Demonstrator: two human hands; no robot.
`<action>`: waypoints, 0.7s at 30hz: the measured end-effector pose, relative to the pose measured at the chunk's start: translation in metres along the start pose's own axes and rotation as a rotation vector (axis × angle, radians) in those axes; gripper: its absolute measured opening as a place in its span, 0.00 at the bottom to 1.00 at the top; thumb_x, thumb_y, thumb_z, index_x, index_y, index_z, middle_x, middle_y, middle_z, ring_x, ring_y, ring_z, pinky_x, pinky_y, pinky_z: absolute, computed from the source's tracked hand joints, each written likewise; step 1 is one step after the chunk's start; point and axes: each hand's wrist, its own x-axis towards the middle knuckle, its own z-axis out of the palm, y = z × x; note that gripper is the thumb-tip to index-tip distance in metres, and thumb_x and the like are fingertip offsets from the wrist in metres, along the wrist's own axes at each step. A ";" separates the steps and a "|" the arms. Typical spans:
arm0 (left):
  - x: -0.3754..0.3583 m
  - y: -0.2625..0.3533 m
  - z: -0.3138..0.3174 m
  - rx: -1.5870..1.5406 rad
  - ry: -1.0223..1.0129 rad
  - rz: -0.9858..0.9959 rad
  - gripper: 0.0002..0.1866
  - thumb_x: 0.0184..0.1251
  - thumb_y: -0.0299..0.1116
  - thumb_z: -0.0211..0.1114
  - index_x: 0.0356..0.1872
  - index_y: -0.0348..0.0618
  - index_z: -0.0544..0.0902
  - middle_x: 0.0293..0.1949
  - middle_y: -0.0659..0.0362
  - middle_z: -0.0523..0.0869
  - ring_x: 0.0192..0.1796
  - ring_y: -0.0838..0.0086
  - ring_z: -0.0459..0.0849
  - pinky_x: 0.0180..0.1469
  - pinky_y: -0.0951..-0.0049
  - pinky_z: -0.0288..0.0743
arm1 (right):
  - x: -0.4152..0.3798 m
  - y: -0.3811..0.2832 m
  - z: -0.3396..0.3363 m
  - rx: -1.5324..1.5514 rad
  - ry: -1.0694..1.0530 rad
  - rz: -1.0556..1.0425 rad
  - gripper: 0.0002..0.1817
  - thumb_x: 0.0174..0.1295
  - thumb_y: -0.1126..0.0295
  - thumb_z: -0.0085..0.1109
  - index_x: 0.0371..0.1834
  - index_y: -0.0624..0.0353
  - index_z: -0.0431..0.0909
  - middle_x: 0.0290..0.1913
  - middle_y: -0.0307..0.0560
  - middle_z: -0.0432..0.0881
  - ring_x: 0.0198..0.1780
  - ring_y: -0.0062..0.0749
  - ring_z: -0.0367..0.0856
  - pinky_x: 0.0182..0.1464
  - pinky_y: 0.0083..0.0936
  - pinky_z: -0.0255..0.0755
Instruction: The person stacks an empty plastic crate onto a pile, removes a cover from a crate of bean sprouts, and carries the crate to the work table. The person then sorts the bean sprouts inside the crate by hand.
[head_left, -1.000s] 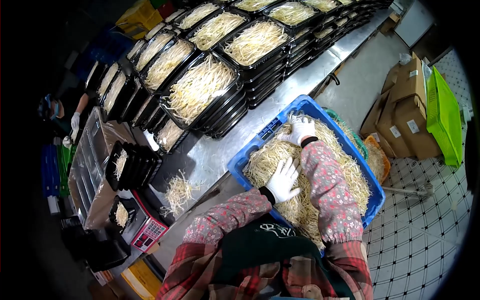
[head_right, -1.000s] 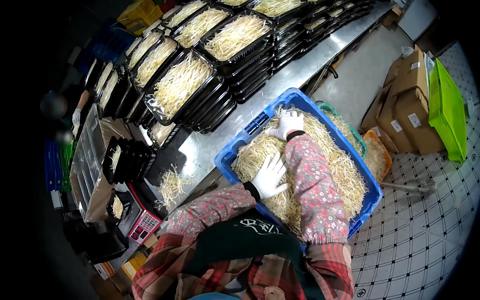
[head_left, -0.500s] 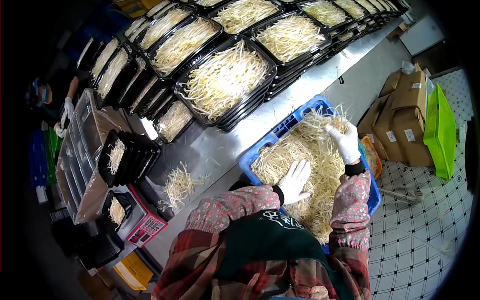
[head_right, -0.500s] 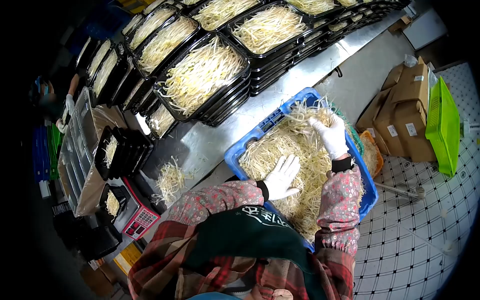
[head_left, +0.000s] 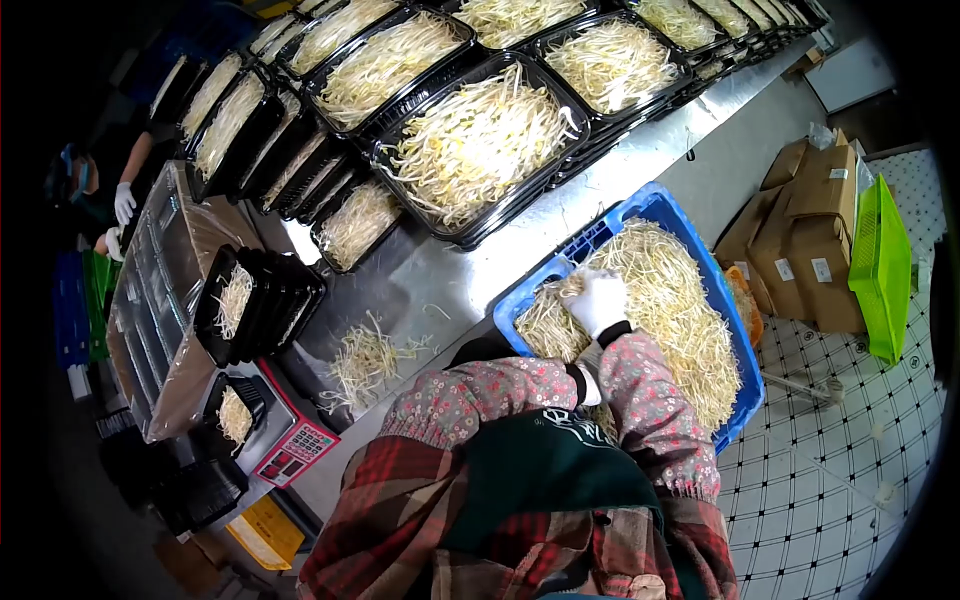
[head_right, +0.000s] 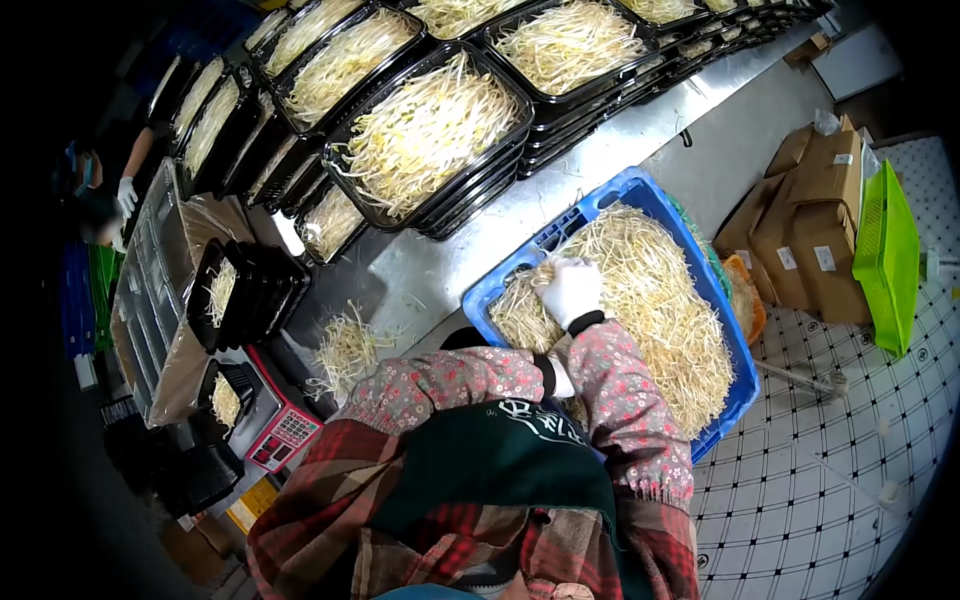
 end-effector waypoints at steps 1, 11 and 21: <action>-0.002 -0.002 -0.001 -0.003 0.016 0.004 0.44 0.65 0.60 0.49 0.73 0.37 0.55 0.73 0.43 0.58 0.75 0.45 0.49 0.75 0.43 0.32 | -0.005 0.004 -0.013 0.094 0.152 -0.030 0.21 0.46 0.52 0.69 0.38 0.55 0.84 0.30 0.53 0.84 0.36 0.47 0.84 0.48 0.38 0.75; -0.001 -0.012 0.007 -0.107 0.224 -0.105 0.35 0.64 0.56 0.52 0.66 0.43 0.70 0.64 0.44 0.73 0.69 0.59 0.68 0.72 0.61 0.58 | -0.029 -0.015 -0.093 0.488 -0.105 -0.028 0.19 0.54 0.60 0.69 0.45 0.60 0.83 0.34 0.48 0.87 0.32 0.34 0.86 0.39 0.29 0.79; -0.018 0.006 0.015 -0.040 -0.175 0.076 0.29 0.64 0.56 0.56 0.58 0.47 0.78 0.58 0.48 0.79 0.58 0.58 0.78 0.60 0.64 0.72 | 0.006 -0.067 0.002 -0.529 -0.572 -0.293 0.53 0.32 0.37 0.75 0.59 0.65 0.73 0.54 0.59 0.81 0.58 0.49 0.79 0.66 0.47 0.62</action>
